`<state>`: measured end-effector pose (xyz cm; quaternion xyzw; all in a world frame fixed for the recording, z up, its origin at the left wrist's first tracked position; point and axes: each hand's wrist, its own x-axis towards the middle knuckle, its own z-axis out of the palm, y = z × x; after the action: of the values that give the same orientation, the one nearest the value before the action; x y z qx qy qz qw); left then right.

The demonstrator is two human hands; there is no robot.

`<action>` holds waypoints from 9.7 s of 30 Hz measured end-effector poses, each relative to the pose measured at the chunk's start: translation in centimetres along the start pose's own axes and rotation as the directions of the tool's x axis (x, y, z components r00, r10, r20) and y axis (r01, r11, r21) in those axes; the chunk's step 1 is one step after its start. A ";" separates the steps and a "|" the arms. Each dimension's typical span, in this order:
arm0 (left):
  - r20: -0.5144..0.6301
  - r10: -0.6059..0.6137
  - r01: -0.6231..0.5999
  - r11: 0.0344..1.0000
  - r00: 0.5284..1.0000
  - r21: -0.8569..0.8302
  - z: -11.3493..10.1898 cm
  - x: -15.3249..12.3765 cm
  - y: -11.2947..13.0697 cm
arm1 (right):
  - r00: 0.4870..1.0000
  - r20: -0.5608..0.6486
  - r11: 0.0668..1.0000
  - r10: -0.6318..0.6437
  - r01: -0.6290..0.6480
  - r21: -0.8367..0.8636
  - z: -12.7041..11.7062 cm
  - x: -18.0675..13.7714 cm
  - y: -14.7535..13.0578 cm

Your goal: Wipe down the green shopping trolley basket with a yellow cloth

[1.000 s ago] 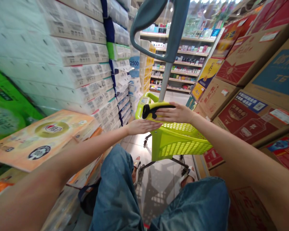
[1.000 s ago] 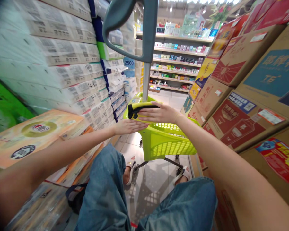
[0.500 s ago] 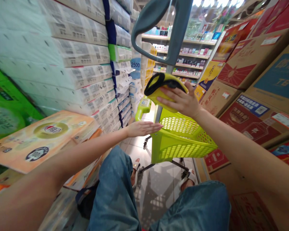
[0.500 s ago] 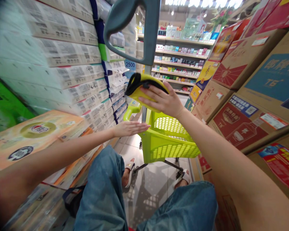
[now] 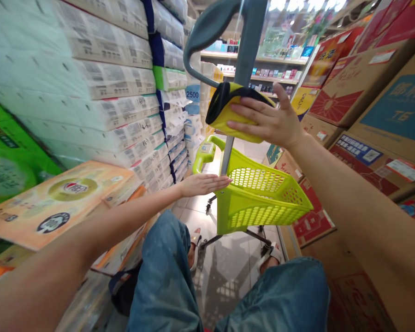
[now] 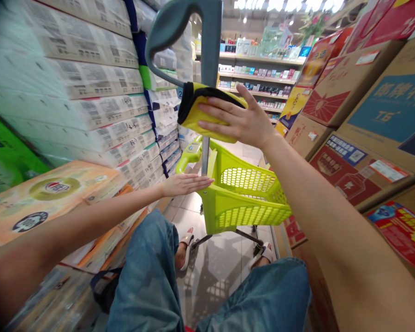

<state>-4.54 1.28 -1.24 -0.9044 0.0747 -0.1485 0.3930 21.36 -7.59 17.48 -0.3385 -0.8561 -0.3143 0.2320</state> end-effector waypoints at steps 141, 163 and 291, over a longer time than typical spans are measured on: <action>0.102 -0.047 0.060 0.989 0.994 -0.135 -0.2 0.2 0.4 | 0.870 0.492 0.999 -0.041 0.049 -0.005 2.4 -3.9 -6.8; 0.083 -0.484 0.489 0.871 0.871 -0.047 -2.3 4.8 7.6 | 0.440 0.154 0.446 0.885 -0.895 -0.008 14.1 -12.8 -19.9; 0.189 -0.754 0.770 0.571 0.629 -0.284 -4.1 -1.5 11.6 | 0.266 0.173 0.287 0.948 -0.952 -0.111 13.7 -18.8 -24.8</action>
<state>-7.53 -9.07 -7.46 -0.9044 -0.3064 -0.2665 0.1309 13.31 -20.48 -12.96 -0.8111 -0.5052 -0.0700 0.2864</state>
